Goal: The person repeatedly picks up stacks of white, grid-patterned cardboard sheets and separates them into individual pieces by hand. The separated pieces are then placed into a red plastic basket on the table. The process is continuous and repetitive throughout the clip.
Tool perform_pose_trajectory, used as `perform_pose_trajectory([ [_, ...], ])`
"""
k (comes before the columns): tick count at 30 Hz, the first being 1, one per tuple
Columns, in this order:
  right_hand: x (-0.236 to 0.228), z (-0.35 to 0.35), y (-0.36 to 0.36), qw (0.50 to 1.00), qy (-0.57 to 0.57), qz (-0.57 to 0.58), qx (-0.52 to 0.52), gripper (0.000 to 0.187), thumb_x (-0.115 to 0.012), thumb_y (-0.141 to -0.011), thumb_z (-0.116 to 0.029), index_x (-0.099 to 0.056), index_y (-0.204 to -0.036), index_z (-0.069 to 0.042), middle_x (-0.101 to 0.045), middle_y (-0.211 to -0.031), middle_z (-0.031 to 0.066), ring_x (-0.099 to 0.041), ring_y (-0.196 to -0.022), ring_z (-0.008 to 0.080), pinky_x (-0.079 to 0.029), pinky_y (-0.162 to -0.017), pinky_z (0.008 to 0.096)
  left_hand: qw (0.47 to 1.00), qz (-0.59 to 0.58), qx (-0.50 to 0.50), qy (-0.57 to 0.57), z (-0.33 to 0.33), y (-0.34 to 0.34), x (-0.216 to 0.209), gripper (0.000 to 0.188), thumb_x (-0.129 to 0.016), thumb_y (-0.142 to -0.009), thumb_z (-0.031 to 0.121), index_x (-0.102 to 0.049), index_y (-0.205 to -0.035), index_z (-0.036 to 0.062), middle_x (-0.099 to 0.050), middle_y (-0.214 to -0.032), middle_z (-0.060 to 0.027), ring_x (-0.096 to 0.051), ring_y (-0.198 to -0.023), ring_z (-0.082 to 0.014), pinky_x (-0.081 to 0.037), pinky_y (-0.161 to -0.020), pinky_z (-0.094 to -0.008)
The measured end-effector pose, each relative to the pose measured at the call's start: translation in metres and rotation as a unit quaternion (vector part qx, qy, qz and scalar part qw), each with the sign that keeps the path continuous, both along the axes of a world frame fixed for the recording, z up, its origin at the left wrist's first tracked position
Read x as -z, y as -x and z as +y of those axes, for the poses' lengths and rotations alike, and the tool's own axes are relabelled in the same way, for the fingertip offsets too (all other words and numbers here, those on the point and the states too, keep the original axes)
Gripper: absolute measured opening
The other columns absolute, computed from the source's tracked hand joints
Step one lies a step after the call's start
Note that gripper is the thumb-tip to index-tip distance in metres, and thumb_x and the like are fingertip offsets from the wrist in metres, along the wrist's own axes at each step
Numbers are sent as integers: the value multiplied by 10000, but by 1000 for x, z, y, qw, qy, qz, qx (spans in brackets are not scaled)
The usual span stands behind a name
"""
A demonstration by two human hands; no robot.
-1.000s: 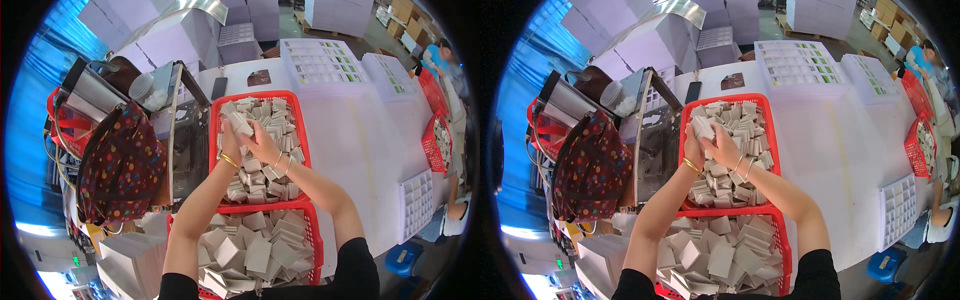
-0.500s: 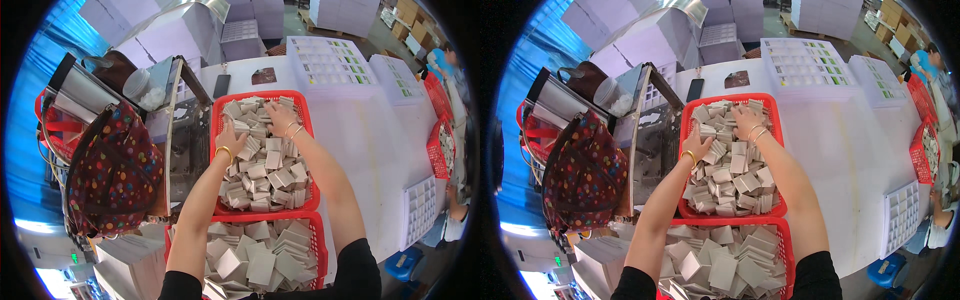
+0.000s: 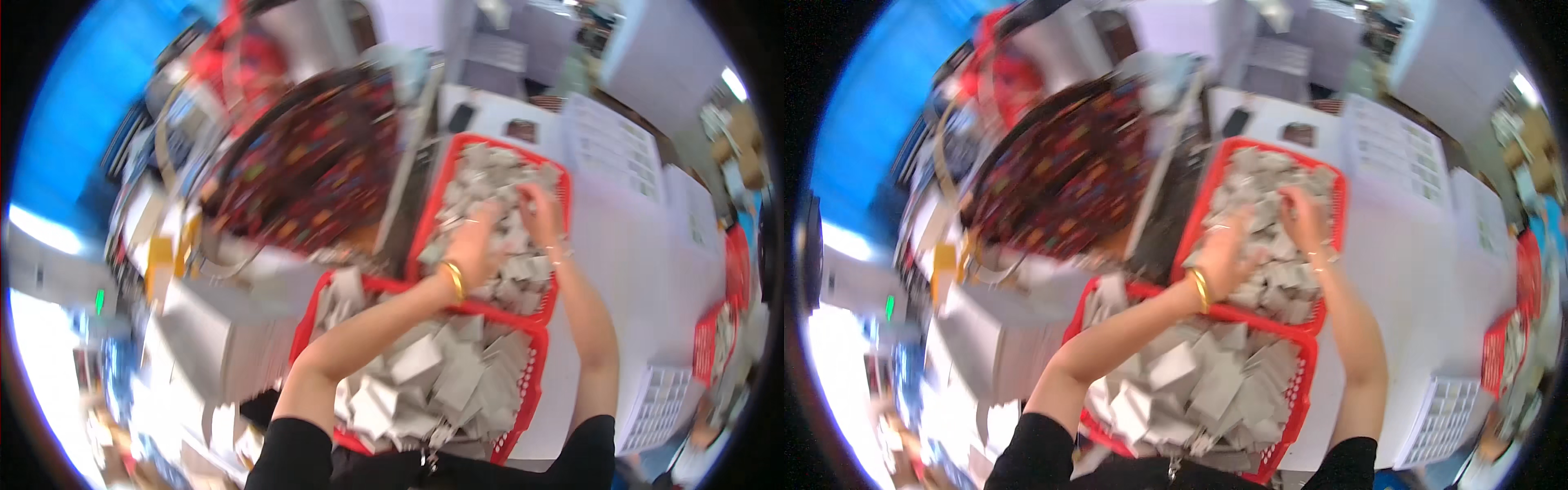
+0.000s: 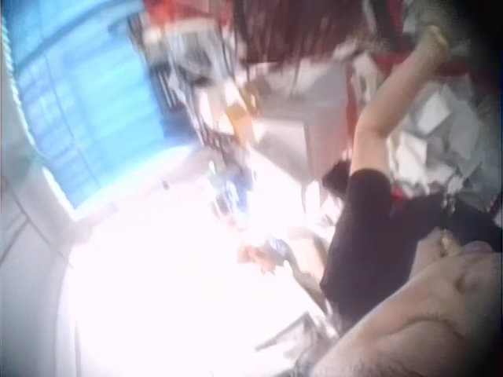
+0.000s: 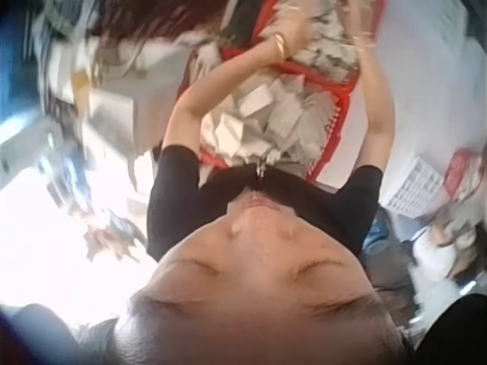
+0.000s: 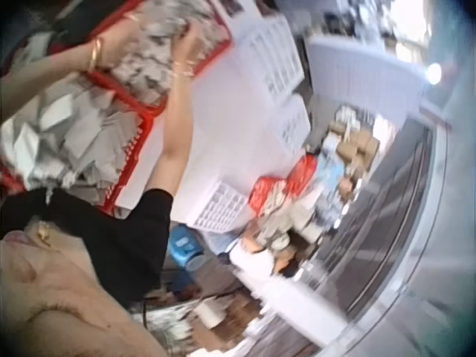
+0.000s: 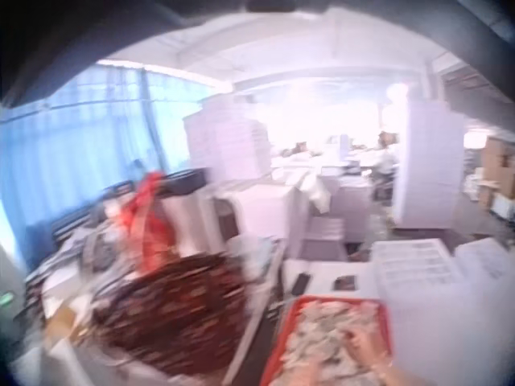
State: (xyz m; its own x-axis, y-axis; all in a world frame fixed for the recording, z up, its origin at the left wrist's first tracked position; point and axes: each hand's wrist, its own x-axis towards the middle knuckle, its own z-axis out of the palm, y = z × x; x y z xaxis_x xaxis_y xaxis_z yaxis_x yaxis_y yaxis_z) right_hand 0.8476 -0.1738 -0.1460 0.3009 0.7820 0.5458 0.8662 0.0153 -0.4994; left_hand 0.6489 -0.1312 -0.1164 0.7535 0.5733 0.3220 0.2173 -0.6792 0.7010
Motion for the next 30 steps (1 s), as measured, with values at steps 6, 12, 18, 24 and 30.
perform_pose_trajectory([
  [6, -85, -13, 177, 953, -6, -37, -301, 135, -602, -739, -23, -611, -864, -75, -606, -759, 71, -573, -678, 251, -453, -629, 368, 981, -151, 118, 29, -95, 214, -118, 488, -642, -777, 127, -466, -1216, 7, -526, -1203, -179, -526, -1078, -341, -414, -904, -410],
  [12, -138, 6, 333, 902, 26, -13, -431, 179, -616, -756, -72, -596, -932, -93, -594, -749, 37, -586, -690, 230, -451, -646, 355, 970, -93, -218, -46, -116, 415, -153, 247, -558, -754, -13, -598, -996, 17, -639, -971, -120, -615, -812, -221, -471, -708, -306],
  [18, -162, 40, 466, 874, 60, 54, -479, 194, -593, -789, -74, -586, -982, -59, -620, -827, 85, -617, -771, 246, -486, -692, 344, 733, -392, -553, 62, -54, 591, -119, 191, -459, -893, 58, -449, -1079, 17, -519, -924, -55, -513, -838, -118, -428, -731, -240],
  [24, -124, 117, 620, 875, 51, 45, -480, 419, -570, -834, -175, -432, -1208, -47, -590, -1019, 208, -572, -952, 358, -461, -800, 420, 543, -345, -616, 454, 31, 721, -42, 524, -528, -880, 380, -381, -1207, -1, -475, -1053, -86, -501, -1014, -248, -445, -797, -450],
  [30, -46, 186, 716, 913, 247, 112, -305, 591, -510, -841, -443, -387, -1281, -68, -578, -1110, 244, -556, -1010, 410, -418, -878, 477, 556, -377, -456, 584, 55, 715, -24, 641, -359, -900, 563, -339, -1348, 104, -369, -1363, -126, -418, -1190, -272, -374, -924, -438],
])
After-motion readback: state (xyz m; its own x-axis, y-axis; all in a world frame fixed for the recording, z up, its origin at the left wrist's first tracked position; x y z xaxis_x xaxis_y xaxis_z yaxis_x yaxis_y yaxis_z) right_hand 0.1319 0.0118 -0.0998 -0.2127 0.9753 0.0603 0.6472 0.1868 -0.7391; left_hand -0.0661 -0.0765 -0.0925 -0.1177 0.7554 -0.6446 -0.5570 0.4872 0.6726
